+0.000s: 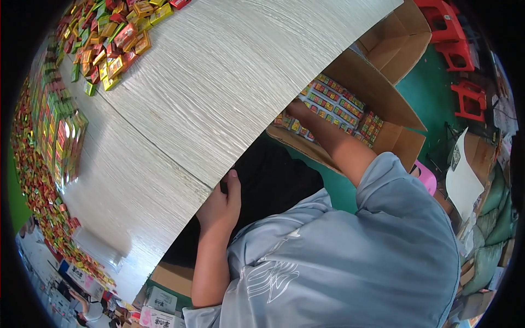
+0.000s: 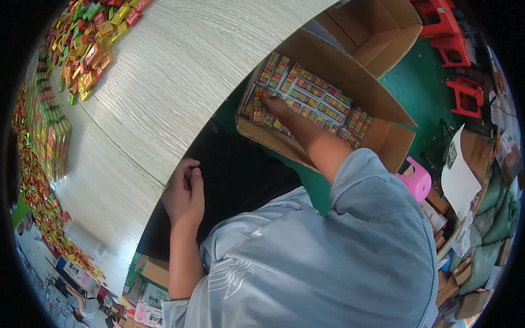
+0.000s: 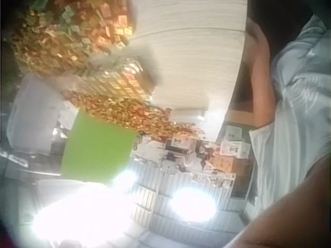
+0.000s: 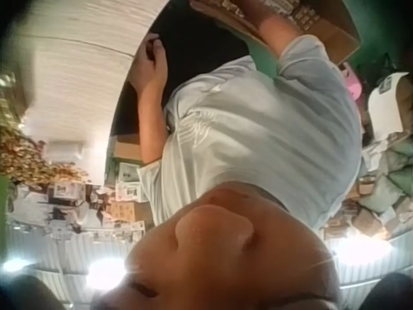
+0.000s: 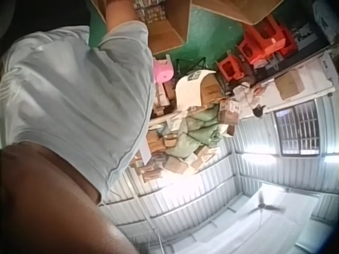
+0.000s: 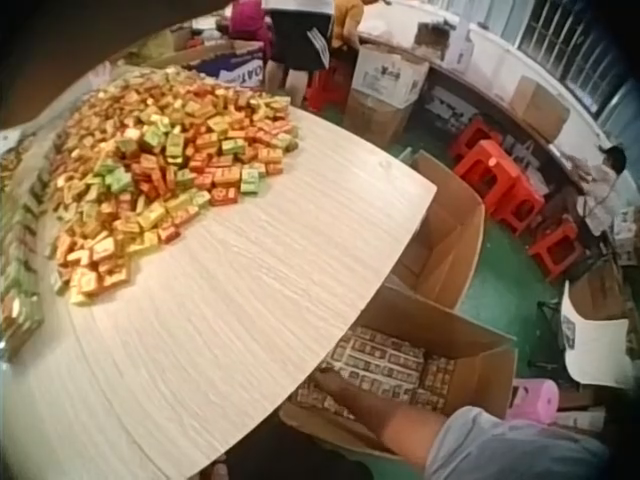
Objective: Pack individual candies into plastic containers and then into cardboard boxes.
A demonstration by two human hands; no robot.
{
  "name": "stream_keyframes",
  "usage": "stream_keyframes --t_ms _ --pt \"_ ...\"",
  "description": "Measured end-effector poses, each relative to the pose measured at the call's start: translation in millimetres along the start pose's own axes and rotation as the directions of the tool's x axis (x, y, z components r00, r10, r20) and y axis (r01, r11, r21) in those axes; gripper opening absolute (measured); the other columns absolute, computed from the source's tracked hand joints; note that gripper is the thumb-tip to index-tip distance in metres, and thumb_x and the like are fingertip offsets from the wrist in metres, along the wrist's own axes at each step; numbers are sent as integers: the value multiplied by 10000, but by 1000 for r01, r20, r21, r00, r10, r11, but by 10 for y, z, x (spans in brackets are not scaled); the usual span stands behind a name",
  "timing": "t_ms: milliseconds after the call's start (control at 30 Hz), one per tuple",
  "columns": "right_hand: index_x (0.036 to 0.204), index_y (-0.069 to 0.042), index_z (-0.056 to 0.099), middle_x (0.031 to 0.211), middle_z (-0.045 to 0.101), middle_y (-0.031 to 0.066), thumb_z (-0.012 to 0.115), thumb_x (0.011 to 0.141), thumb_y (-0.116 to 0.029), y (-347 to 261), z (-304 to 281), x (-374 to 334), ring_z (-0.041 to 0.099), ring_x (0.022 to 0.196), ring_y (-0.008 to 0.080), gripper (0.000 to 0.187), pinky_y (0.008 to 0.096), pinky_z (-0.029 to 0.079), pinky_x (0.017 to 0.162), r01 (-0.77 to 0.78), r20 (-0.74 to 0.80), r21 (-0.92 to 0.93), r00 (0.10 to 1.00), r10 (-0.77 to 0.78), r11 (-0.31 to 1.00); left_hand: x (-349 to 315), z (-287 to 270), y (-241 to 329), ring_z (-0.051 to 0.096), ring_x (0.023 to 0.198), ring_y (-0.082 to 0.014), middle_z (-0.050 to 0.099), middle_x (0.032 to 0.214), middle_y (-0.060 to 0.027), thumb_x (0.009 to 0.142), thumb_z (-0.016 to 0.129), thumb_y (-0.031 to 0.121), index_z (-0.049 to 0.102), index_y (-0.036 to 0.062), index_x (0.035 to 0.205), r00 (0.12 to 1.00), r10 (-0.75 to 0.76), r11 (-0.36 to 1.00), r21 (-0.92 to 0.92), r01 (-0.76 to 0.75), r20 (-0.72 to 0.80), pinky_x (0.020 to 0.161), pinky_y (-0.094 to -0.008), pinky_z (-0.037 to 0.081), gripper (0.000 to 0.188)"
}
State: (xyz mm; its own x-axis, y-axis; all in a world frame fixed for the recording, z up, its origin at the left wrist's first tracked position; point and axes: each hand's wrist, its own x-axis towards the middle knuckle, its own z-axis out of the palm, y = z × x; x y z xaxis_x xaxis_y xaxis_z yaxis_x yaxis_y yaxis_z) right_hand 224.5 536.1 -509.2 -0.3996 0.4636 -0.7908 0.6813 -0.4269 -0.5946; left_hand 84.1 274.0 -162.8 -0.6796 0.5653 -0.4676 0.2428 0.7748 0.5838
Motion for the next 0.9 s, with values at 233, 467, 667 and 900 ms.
stream_keyframes --t_ms 233,467,667,900 --pt "1224 119 626 1094 703 238 546 963 -533 221 117 78 669 1021 364 707 422 483 944 63 -166 -101 983 -79 993 16 86 -83 573 646 -172 616 764 -55 975 621 134 664 106 1101 955 254 965 100 -241 -154 632 -314 480 136" --pt "1223 84 547 973 689 307 441 1038 -476 176 216 -80 686 969 429 599 498 509 892 268 -122 -309 940 -317 913 3 87 -139 586 647 -178 620 761 -59 978 616 133 660 102 1085 949 264 962 111 -248 -170 628 -317 481 119" --pt "1310 48 497 1022 673 334 414 1057 -411 344 308 -7 660 942 498 531 550 506 866 355 -218 -463 842 -493 812 -3 98 -184 593 647 -174 616 750 -72 989 605 139 659 104 1077 936 296 952 134 -274 -190 629 -316 482 109" --pt "1478 -5 323 1208 615 369 409 1061 -360 221 535 -95 634 1072 511 555 552 510 922 392 -200 -513 810 -551 764 -33 96 -304 593 645 -182 621 756 -70 999 590 138 666 110 1078 929 283 951 198 -239 -238 625 -320 471 113"
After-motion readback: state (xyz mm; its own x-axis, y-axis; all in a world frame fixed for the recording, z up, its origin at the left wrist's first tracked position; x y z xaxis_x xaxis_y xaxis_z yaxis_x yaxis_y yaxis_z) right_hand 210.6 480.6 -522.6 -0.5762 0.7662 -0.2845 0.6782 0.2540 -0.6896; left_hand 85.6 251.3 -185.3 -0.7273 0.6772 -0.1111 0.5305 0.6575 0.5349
